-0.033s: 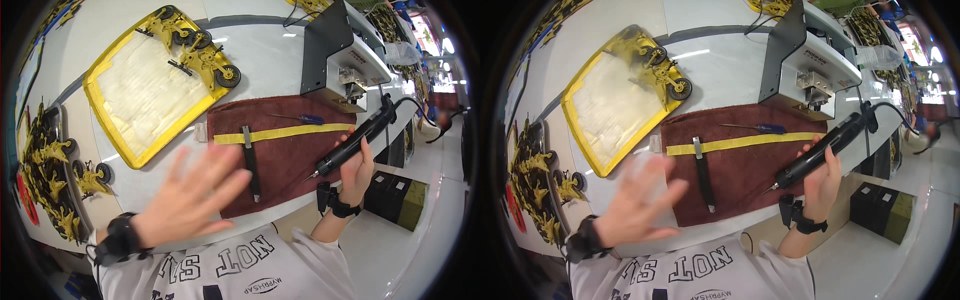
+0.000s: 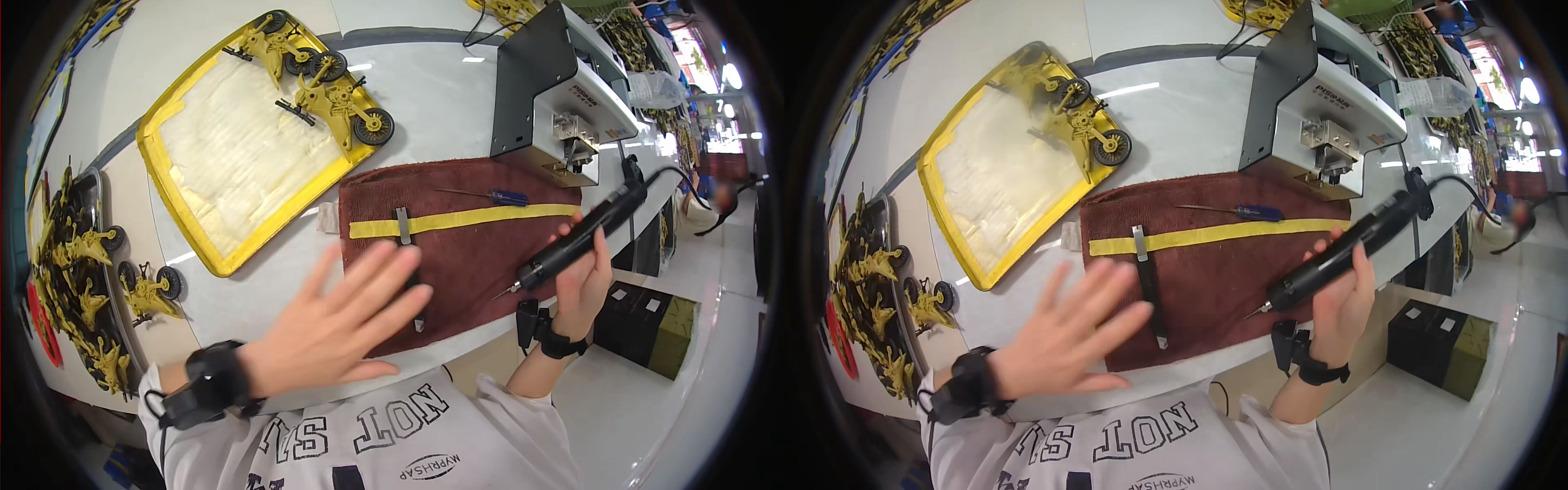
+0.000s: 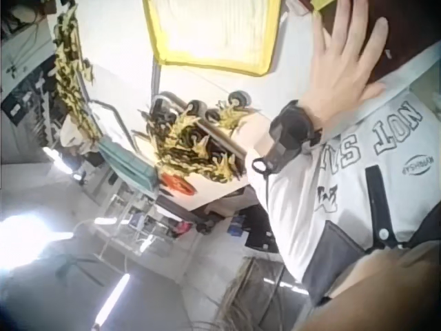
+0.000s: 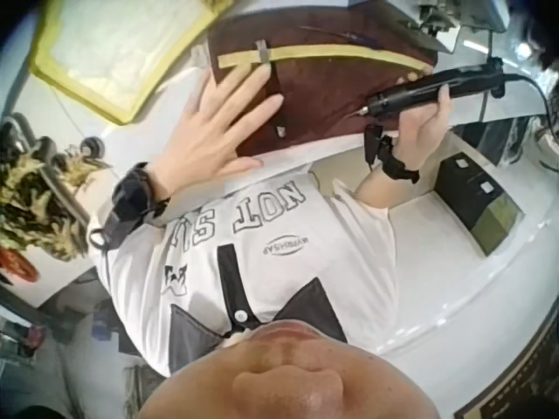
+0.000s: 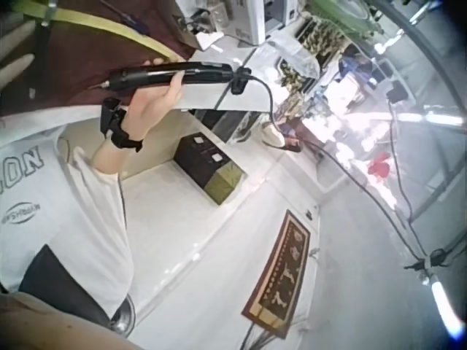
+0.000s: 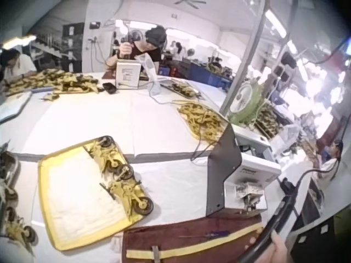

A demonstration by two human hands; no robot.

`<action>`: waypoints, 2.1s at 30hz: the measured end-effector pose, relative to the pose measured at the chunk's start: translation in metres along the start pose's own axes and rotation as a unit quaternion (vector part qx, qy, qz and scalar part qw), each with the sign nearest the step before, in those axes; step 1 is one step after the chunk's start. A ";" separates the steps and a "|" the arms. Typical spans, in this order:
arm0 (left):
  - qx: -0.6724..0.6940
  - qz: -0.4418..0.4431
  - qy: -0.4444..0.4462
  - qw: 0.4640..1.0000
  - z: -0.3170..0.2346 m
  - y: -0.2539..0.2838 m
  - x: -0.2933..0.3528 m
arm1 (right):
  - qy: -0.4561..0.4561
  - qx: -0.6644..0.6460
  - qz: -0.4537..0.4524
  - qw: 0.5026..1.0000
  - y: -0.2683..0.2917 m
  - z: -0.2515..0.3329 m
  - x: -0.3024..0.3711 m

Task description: The recorder uses an electric screwdriver to attach wheels and components to yellow toy motorcycle frames on a workbench.

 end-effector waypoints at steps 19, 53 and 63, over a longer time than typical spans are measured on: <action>0.080 -0.030 0.028 0.996 0.008 -0.005 -0.006 | 0.184 -0.153 0.109 0.965 0.004 0.021 0.041; 0.071 -0.209 -0.038 0.975 -0.016 -0.032 -0.042 | 0.349 0.059 -0.065 0.933 -0.050 -0.003 0.033; 0.373 -0.009 -0.068 0.925 -0.018 -0.045 -0.087 | 0.341 0.090 -0.042 0.935 -0.076 -0.005 0.025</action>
Point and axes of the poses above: each hand's wrist, its own x-axis away from the middle knuckle, its own y-axis out of the back of the hand, z = x × y, the point moved 2 cm from there along -x, towards the middle knuckle, and after that the axes turned 3 degrees about x, right-handed, at the moved point
